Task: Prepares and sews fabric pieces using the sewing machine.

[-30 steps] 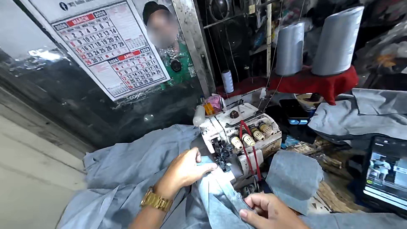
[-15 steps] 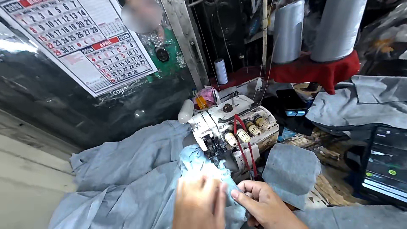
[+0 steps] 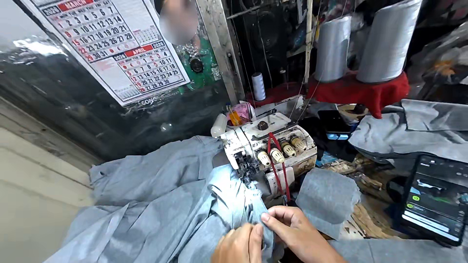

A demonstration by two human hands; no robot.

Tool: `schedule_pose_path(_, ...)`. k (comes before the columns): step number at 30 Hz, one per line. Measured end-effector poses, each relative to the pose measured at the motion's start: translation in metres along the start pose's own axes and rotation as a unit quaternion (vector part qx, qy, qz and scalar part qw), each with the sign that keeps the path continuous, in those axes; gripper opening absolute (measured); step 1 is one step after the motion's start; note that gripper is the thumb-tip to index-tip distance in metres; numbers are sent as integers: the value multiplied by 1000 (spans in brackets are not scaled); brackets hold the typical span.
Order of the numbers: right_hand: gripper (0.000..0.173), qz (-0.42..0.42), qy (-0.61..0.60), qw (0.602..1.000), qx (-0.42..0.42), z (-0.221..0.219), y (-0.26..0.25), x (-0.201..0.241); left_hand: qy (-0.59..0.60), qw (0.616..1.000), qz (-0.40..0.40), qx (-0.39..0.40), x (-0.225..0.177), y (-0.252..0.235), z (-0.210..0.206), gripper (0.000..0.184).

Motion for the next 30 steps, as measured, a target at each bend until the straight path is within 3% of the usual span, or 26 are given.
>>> schedule_pose_path(3, 29, 11, 24, 1000, -6, 1, -1, 2, 17, 999, 43, -26, 6, -4, -10, 30)
schedule_pose_path(9, 27, 7, 111, 993, -31, 5, 8, 12, 55, 998, 14, -19, 4, -18, 12, 24)
schedule_pose_path(11, 21, 27, 162, 986, -37, 8, 9, 9, 151, 987, 29, -54, -7, -38, 35, 20)
schedule_pose_path(13, 19, 22, 136, 990, -22, 9, 10, 3, 272, 957, 66, -74, -13, -63, 51, 15)
schedule_pose_path(16, 36, -37, 30, 999, 23, 11, 17, 19, 409, 904, 121, -16, -12, -78, 58, 31)
schedule_pose_path(19, 51, -54, -16, 998, 37, 18, 24, 28, 422, 895, 145, 25, -16, -48, 39, 39)
schedule_pose_path(23, 56, -75, -28, 995, 52, 21, 25, 25, 404, 896, 184, 22, -4, -10, 2, 35)
schedule_pose_path(30, 56, -81, -39, 994, 59, 21, 24, 25, 415, 891, 180, 37, 0, -12, 5, 25)
Point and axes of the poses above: each hand's wrist, its own y-axis away from the middle knuckle, its own z-axis out of the back of the hand, x = y × z, the point moved 2 cm from there along -y, towards the middle knuckle, and after that the axes turned 10 degrees about -x, right-handed, at the moved point
